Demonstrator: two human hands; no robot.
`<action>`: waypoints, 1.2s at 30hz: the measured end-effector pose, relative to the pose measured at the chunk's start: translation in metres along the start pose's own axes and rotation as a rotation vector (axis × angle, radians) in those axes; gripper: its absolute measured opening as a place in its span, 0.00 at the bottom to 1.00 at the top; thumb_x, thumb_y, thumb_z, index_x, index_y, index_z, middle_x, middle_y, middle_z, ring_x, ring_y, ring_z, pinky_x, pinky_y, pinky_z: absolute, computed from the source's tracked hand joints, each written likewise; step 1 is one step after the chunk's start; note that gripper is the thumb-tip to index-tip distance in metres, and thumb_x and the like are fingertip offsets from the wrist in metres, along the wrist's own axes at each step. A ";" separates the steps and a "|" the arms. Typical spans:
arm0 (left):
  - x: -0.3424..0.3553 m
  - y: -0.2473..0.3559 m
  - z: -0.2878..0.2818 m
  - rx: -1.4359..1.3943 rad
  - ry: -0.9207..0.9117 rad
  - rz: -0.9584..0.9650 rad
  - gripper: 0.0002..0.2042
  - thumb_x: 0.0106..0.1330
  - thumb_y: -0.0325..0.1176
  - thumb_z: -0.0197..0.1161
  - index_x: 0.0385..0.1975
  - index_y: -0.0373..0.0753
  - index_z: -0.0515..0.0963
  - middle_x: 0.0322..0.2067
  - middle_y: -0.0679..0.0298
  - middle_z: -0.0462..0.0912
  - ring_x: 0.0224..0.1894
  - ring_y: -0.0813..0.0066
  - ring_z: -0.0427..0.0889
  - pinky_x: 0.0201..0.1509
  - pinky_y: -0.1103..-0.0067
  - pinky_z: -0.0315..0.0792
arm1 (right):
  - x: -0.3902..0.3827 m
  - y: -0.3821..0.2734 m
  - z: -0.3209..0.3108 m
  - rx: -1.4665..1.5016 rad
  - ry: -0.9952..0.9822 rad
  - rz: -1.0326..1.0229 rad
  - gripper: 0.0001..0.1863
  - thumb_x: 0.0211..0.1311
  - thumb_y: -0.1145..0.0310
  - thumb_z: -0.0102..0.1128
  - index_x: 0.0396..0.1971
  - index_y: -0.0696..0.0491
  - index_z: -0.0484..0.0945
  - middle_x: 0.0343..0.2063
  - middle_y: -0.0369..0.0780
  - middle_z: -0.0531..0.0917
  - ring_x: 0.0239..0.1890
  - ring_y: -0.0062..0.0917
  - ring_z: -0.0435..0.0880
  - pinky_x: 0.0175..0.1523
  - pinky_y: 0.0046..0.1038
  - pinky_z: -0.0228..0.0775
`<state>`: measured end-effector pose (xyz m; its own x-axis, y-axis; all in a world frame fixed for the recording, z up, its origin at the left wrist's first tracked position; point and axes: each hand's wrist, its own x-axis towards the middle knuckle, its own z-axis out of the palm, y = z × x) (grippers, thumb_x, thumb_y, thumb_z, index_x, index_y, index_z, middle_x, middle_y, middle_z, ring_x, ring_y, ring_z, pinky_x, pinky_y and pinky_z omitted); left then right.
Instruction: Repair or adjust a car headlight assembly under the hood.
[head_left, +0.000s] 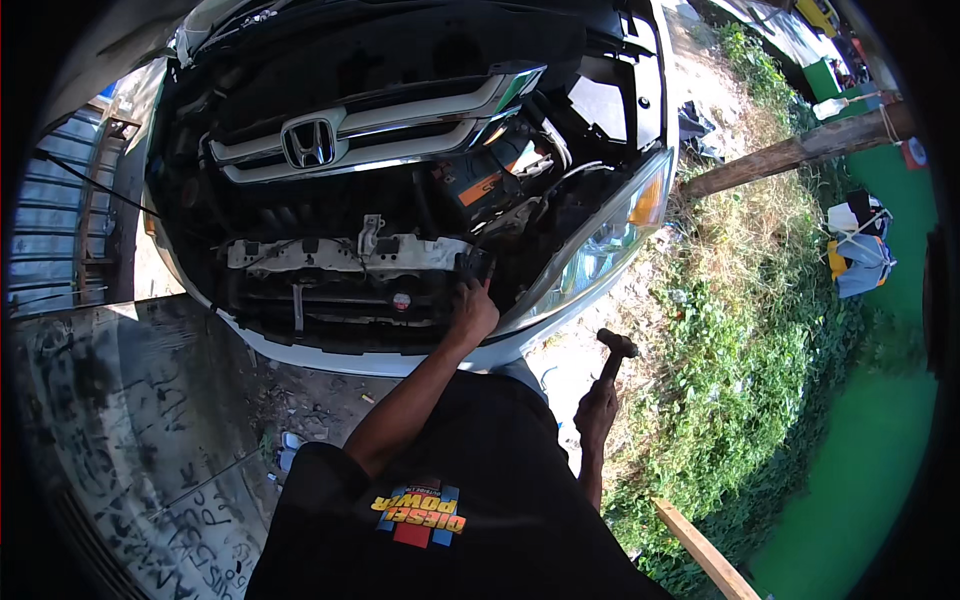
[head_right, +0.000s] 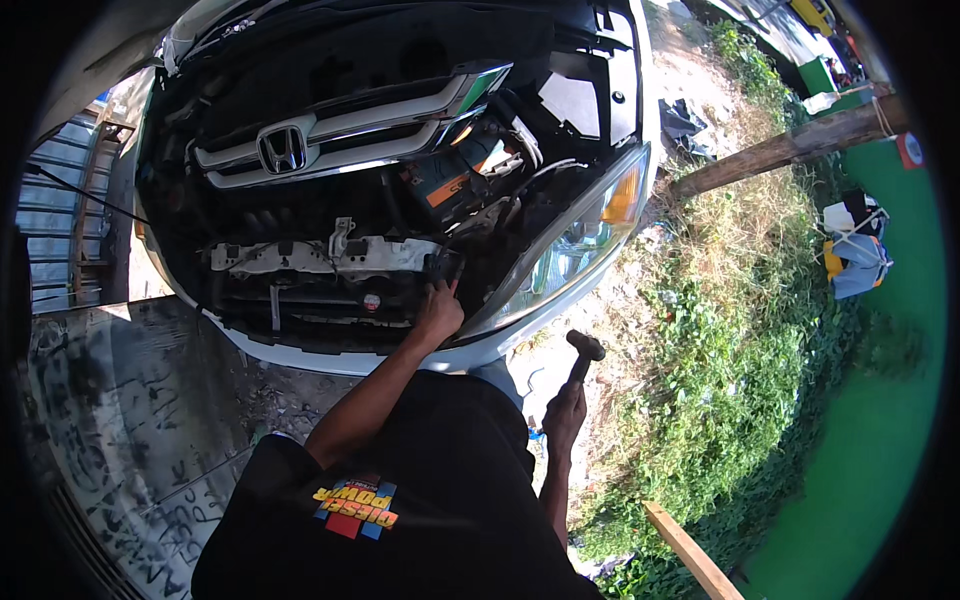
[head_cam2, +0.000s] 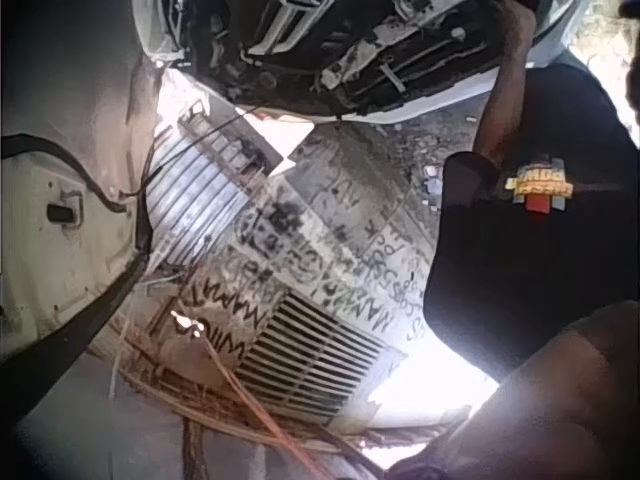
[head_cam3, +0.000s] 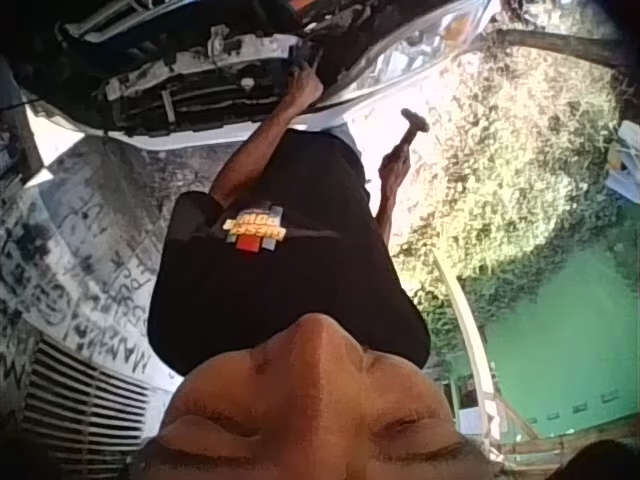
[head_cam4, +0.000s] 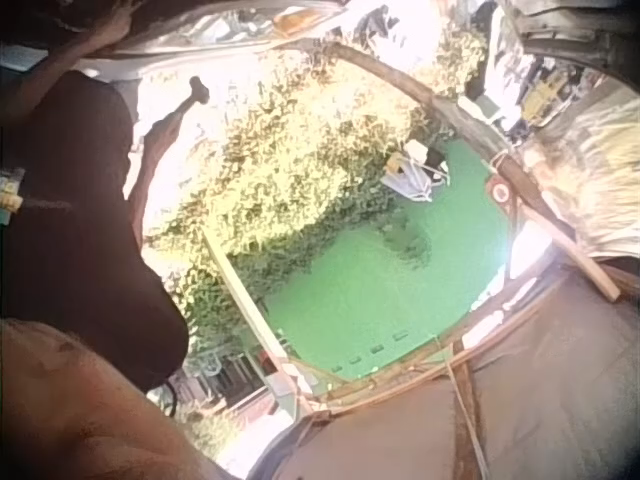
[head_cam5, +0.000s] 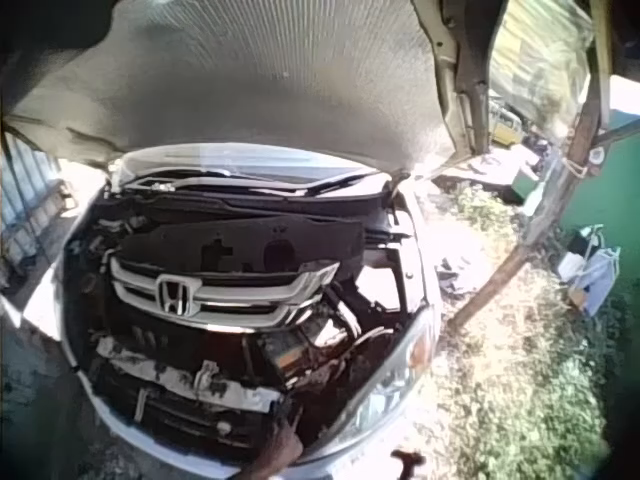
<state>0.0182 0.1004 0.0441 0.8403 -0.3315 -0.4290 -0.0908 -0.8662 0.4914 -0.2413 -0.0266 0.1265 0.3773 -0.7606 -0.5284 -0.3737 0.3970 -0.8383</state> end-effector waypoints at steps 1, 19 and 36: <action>0.005 -0.005 -0.007 -0.004 -0.004 0.005 0.18 0.63 0.29 0.51 0.49 0.22 0.68 0.50 0.32 0.73 0.48 0.41 0.80 0.44 0.54 0.78 | -0.008 0.002 -0.010 -0.030 0.035 0.019 0.24 0.73 0.42 0.40 0.22 0.44 0.62 0.08 0.26 0.57 0.06 0.12 0.54 0.10 0.19 0.43; 0.063 -0.017 -0.043 -0.108 -0.403 0.052 0.16 0.61 0.31 0.49 0.39 0.25 0.79 0.35 0.42 0.84 0.27 0.54 0.86 0.31 0.68 0.80 | -0.077 0.103 -0.015 0.147 0.231 0.282 0.27 0.71 0.38 0.40 0.24 0.47 0.62 0.10 0.30 0.60 0.06 0.15 0.56 0.11 0.22 0.45; -0.066 -0.070 -0.131 -0.476 -0.510 -0.023 0.21 0.68 0.29 0.47 0.62 0.33 0.65 0.29 0.60 0.82 0.19 0.79 0.73 0.24 0.80 0.70 | -0.063 0.135 -0.024 0.149 0.251 0.499 0.23 0.72 0.46 0.45 0.25 0.50 0.64 0.12 0.31 0.62 0.07 0.15 0.57 0.11 0.21 0.47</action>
<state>0.0391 0.2320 0.1368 0.4728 -0.5500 -0.6884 0.2659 -0.6558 0.7066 -0.3354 0.0627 0.0502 -0.0333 -0.5536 -0.8321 -0.3244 0.7935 -0.5149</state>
